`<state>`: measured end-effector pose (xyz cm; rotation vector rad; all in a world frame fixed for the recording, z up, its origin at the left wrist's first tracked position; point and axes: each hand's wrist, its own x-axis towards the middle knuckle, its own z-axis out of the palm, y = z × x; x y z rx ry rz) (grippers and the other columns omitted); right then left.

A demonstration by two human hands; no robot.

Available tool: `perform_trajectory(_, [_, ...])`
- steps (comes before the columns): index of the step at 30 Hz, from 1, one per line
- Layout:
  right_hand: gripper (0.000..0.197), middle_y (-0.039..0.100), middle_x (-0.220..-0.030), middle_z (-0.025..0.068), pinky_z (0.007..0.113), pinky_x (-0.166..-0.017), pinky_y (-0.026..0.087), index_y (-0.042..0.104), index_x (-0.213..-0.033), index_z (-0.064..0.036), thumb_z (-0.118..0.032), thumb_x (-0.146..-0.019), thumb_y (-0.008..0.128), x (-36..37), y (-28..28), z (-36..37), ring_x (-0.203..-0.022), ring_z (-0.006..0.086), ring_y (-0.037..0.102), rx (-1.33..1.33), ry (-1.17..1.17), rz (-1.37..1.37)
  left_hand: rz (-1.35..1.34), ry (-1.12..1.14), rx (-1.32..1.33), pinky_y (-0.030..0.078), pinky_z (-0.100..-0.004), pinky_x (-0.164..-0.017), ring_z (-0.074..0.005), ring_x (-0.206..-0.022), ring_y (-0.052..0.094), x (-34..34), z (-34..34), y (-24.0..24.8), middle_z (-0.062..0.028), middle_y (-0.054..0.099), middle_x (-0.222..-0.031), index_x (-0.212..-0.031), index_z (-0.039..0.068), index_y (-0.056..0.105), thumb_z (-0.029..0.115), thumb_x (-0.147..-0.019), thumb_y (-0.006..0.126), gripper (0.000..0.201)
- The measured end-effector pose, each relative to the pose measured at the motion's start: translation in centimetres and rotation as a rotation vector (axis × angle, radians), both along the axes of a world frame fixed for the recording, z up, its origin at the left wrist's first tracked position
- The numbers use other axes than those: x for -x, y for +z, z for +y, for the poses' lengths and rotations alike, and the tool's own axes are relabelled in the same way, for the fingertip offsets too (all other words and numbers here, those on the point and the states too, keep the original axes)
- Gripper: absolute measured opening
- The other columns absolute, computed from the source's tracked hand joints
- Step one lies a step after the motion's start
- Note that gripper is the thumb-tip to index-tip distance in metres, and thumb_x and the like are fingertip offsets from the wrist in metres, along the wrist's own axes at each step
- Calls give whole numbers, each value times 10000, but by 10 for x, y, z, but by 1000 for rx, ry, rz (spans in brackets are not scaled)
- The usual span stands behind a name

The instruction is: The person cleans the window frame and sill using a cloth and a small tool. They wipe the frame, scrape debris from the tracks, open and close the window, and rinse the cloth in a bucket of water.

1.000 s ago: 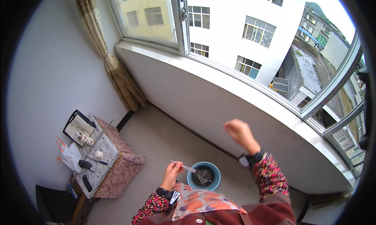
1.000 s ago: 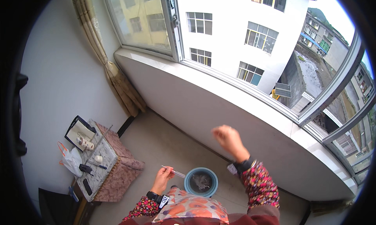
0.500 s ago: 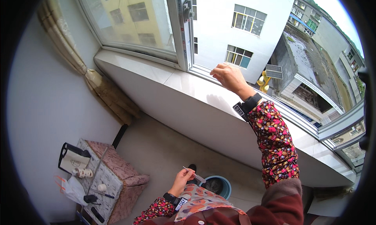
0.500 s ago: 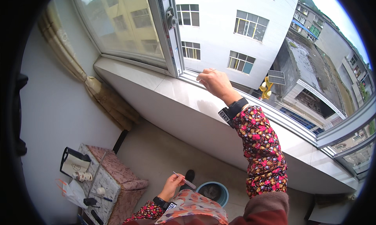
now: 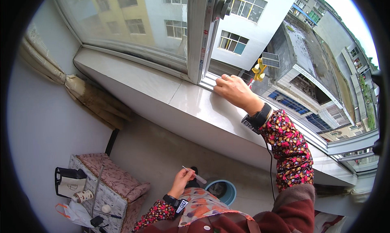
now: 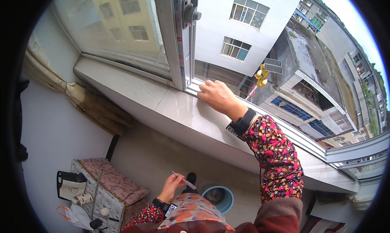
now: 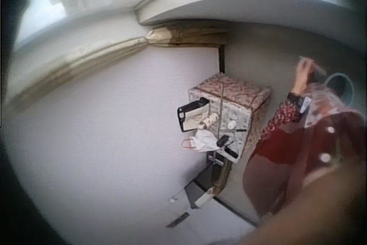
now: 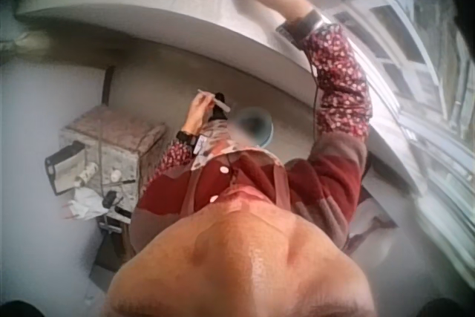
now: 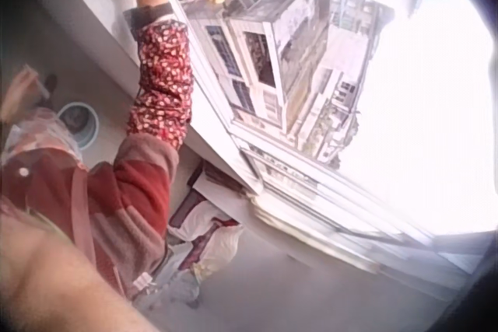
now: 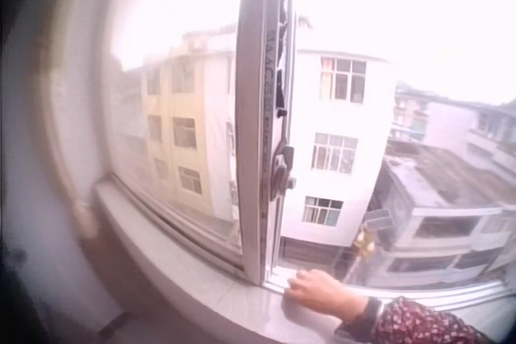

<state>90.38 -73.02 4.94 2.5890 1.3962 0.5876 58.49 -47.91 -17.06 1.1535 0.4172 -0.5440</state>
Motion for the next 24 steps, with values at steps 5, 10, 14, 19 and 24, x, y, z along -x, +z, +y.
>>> perform_trajectory(5, [30,520,-872,29,311,-713,501,570,-845,-95,-101,-821,586,6,-5,8,-854,196,592,134,-76,-73,-19,-71,24,507,-258,-808,-107,-882,620,-13,-1,4,-35,657,-970,-1060,42,636,253,-1006,590,223])
perform_trajectory(10, [116,571,-901,101,389,-684,548,550,-952,-63,-25,-843,567,-4,17,-37,-824,290,643,-307,-112,200,-34,-43,33,505,-261,-798,-110,-875,618,-15,8,6,-37,656,-968,-1061,36,635,257,-1003,594,232])
perform_trajectory(14, [271,631,-1161,99,359,-841,551,658,-1058,-100,11,-818,597,-19,38,-77,-998,279,638,-71,-450,-255,-7,-33,13,501,-257,-784,-106,-868,612,-16,13,5,-33,655,-961,-1058,40,639,261,-1000,601,232])
perform_trajectory(19, [303,627,-1155,70,373,-846,501,706,-1111,-156,-35,-845,623,2,15,-45,-1046,274,599,-261,-23,234,-19,-33,33,497,-254,-786,-101,-864,610,-22,9,2,-24,656,-949,-1050,49,647,253,-999,602,216])
perform_trajectory(24, [234,609,-1102,103,401,-849,468,759,-998,-122,-34,-822,633,17,1,-8,-1035,301,563,-460,-126,431,-50,-57,36,507,-264,-806,-111,-879,637,-24,6,1,-30,671,-947,-1057,42,653,243,-999,602,215])
